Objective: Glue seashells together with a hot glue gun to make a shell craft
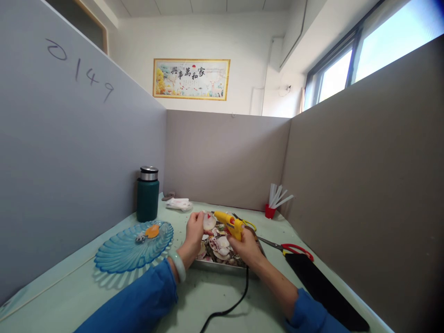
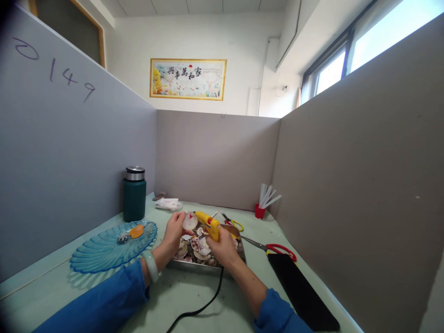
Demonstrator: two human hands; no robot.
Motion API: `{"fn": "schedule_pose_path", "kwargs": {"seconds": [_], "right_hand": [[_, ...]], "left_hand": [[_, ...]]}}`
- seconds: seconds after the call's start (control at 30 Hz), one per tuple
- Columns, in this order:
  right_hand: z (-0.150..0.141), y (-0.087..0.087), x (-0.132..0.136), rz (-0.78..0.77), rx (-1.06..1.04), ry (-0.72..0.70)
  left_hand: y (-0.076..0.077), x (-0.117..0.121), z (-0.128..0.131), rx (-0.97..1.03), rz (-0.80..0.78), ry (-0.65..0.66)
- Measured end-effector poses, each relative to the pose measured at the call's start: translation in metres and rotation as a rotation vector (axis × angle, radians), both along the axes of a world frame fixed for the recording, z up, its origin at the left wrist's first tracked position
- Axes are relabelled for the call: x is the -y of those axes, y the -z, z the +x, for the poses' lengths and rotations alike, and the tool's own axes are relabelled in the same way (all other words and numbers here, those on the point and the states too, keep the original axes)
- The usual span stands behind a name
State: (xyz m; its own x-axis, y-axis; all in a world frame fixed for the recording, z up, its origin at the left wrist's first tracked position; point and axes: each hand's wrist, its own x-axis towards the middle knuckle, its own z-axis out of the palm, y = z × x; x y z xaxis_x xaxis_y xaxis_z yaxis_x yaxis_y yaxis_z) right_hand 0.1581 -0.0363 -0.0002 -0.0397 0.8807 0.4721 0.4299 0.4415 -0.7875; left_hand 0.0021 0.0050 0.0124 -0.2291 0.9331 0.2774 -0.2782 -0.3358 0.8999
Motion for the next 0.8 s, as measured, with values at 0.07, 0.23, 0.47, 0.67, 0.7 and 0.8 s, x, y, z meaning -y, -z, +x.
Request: {"fn": "schedule_pose_path", "kwargs": {"seconds": [0.07,0.23,0.47,0.67,0.7,0.8], "right_hand": [[-0.0003,-0.0006,0.0005,0.002,0.014,0.015],[-0.0010,-0.0016,0.0009,-0.002,0.011,0.013],[-0.0014,-0.0007,0.0009,0.009,0.012,-0.002],[0.0001,0.0007,-0.0004,0.011,0.032,0.010],[0.0005,0.0014,-0.0009,0.010,0.034,0.007],[0.0015,0.0036,-0.0025,0.009,0.035,0.012]], "left_hand": [[0.0000,0.0005,0.0000,-0.015,0.000,0.008],[0.0027,-0.0011,0.0001,-0.053,0.027,0.017],[0.0030,0.0004,0.0005,-0.099,0.051,0.051],[-0.0006,0.0008,0.0005,0.020,-0.001,0.035],[-0.0008,0.0002,0.0004,0.039,-0.007,0.032],[-0.0004,-0.0020,-0.0002,0.070,-0.007,0.024]]}}
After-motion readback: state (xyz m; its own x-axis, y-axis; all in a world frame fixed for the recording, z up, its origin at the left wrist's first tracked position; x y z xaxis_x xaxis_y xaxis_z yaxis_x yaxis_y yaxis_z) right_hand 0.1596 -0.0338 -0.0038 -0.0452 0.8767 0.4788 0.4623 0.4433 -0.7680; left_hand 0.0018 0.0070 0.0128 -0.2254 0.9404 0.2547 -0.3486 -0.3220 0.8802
